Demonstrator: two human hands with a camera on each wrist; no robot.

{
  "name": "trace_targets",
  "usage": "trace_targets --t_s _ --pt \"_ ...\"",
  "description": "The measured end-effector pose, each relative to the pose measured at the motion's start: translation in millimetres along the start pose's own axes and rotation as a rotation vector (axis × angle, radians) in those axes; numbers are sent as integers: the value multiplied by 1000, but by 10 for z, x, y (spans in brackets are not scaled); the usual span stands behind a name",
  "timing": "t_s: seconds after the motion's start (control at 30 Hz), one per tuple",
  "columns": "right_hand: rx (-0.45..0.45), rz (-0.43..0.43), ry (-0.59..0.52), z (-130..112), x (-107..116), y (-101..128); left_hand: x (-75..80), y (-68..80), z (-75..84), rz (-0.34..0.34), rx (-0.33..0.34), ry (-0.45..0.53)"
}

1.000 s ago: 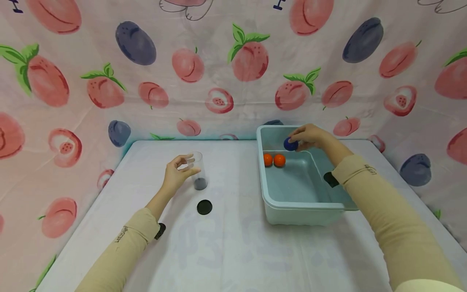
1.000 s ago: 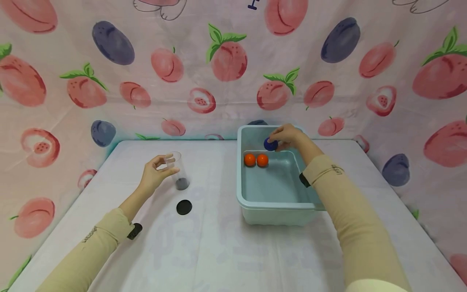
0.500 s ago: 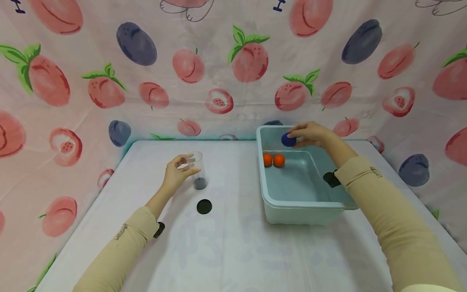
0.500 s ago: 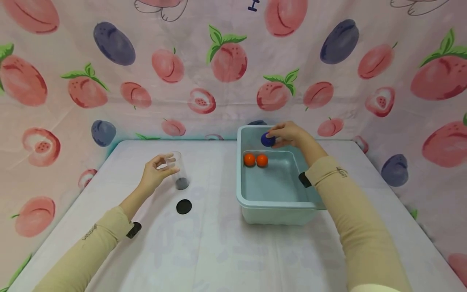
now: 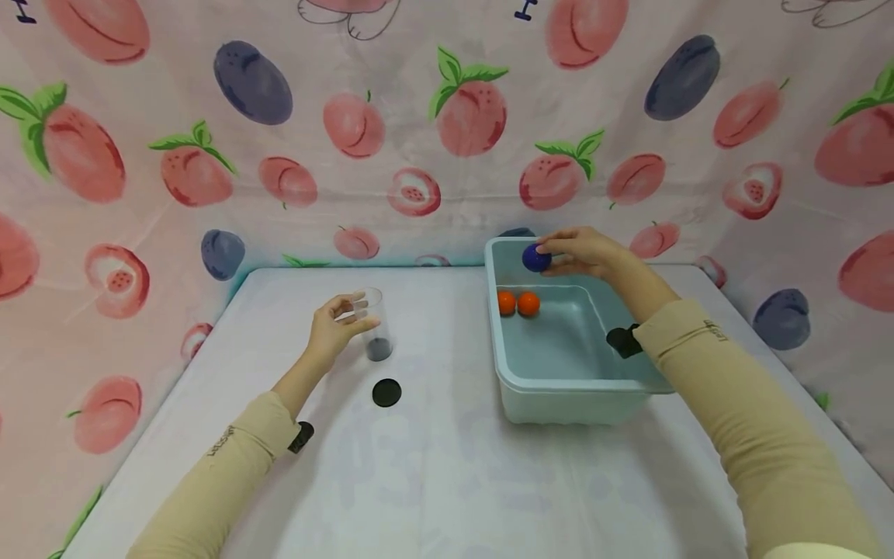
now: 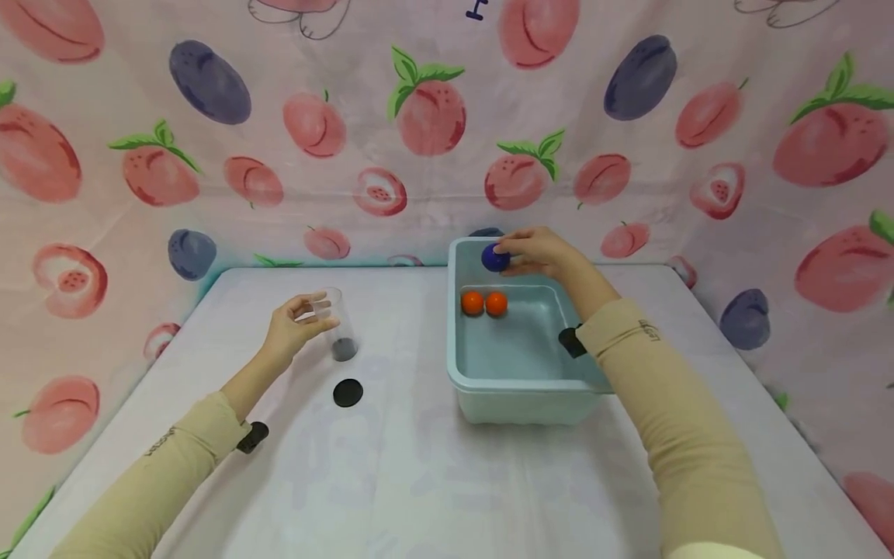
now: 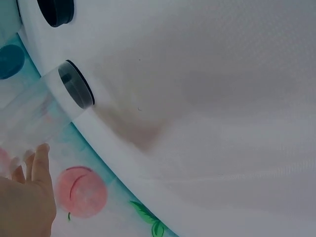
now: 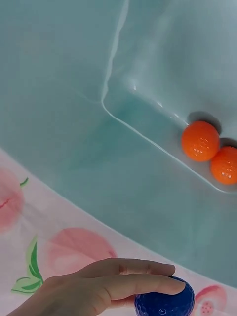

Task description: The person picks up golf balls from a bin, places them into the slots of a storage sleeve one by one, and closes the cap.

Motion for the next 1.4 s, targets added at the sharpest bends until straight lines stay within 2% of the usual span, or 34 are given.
trace_targets --t_s 0.27,0.4,0.7,1.0,1.4 --pt "-15 -4 -81 -84 -82 35 -17 20 55 40 -3 39" --pt "-24 -10 -88 -130 -133 71 -51 38 99 22 -20 18" --pt "-17 -24 -106 -197 -269 120 -153 55 229 -23 -102 -39" --pt "-6 -28 -138 -218 -322 156 -340 103 389 -57 -124 -41" --pt "-15 -56 -136 -264 -550 183 -570 137 585 -61 -209 -53"
Point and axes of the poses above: each hand's wrist, its own y-axis away from the middle knuckle, its own x-axis out of the back of the hand, z = x × y, the point moved 5 cm from there along -y, towards the middle knuckle, and after that the axes turned 8 degrees about z, right-handed, at the moved point
